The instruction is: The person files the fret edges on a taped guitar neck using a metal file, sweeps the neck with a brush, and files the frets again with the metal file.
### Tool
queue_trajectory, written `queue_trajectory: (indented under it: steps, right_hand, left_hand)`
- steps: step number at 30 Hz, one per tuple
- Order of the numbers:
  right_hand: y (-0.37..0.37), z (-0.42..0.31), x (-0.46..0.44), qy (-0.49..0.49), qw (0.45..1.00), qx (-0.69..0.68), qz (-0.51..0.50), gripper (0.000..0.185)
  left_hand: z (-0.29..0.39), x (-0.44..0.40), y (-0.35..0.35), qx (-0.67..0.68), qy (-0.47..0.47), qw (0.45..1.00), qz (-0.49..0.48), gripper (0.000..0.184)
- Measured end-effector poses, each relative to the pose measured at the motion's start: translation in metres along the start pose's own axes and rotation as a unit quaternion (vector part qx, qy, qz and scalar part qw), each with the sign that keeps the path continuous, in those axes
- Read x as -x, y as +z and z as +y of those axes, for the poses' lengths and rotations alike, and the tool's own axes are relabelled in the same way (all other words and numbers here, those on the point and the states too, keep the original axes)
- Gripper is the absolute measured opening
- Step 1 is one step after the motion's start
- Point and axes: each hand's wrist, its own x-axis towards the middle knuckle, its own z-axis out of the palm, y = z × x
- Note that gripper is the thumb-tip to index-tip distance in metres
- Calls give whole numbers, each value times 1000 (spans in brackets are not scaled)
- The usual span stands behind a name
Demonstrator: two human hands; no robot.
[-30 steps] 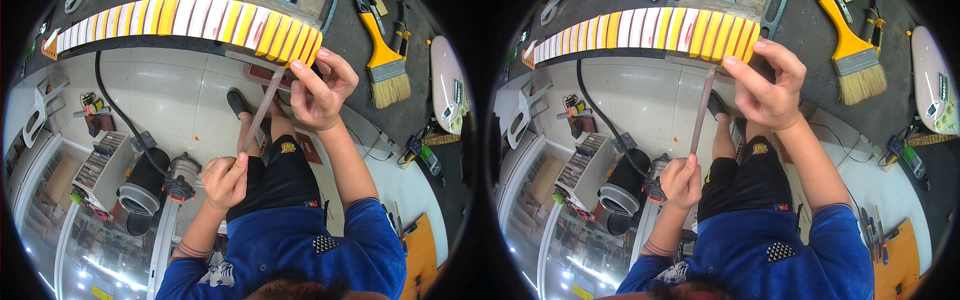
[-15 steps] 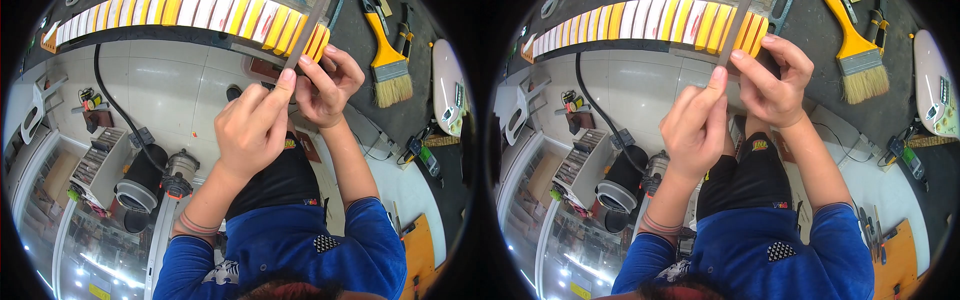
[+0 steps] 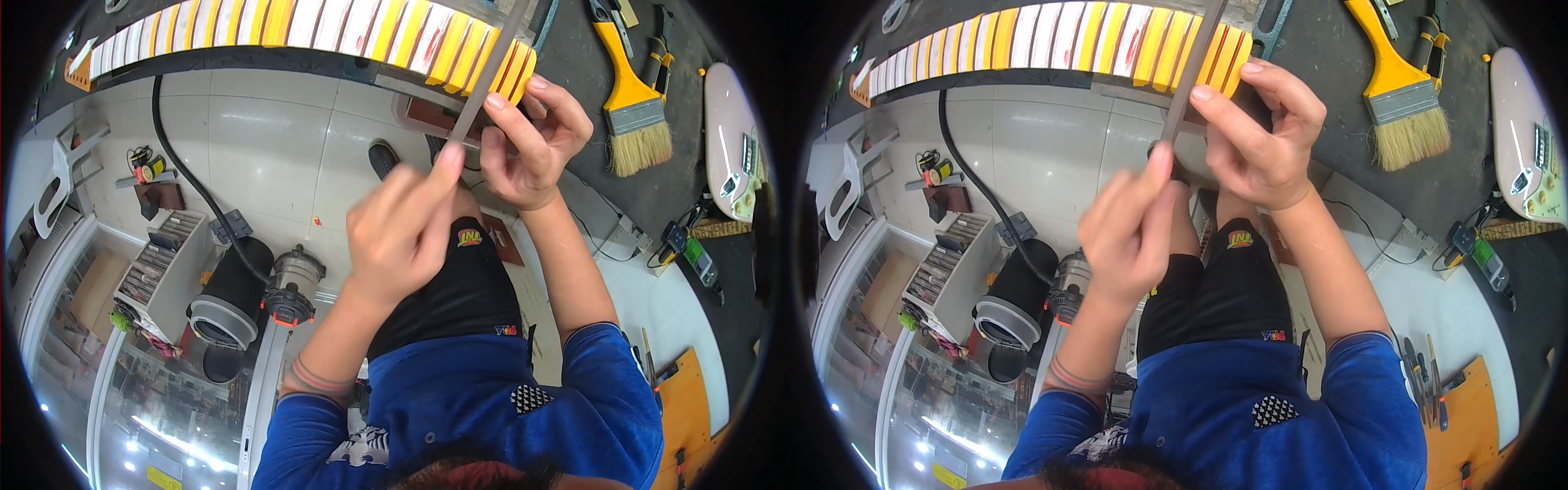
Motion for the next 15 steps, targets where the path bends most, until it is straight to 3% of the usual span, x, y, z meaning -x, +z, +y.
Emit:
queue_trajectory:
  steps: [5, 8, 15]
  right_hand:
    - [-2, -1, 0, -1, 1000, 5, -6, 60]
    - [-6, 1, 0, -24, 999, 23, -40, 49]
    - [-5, 1, 1, -20, 999, 8, -35, 50]
  left_hand:
    - [4, 96, -34, -21, -16, 1000, -16, 55]
    - [6, 99, -37, -40, -8, 999, -26, 57]
    - [1, 91, -31, -84, 7, 996, -8, 56]
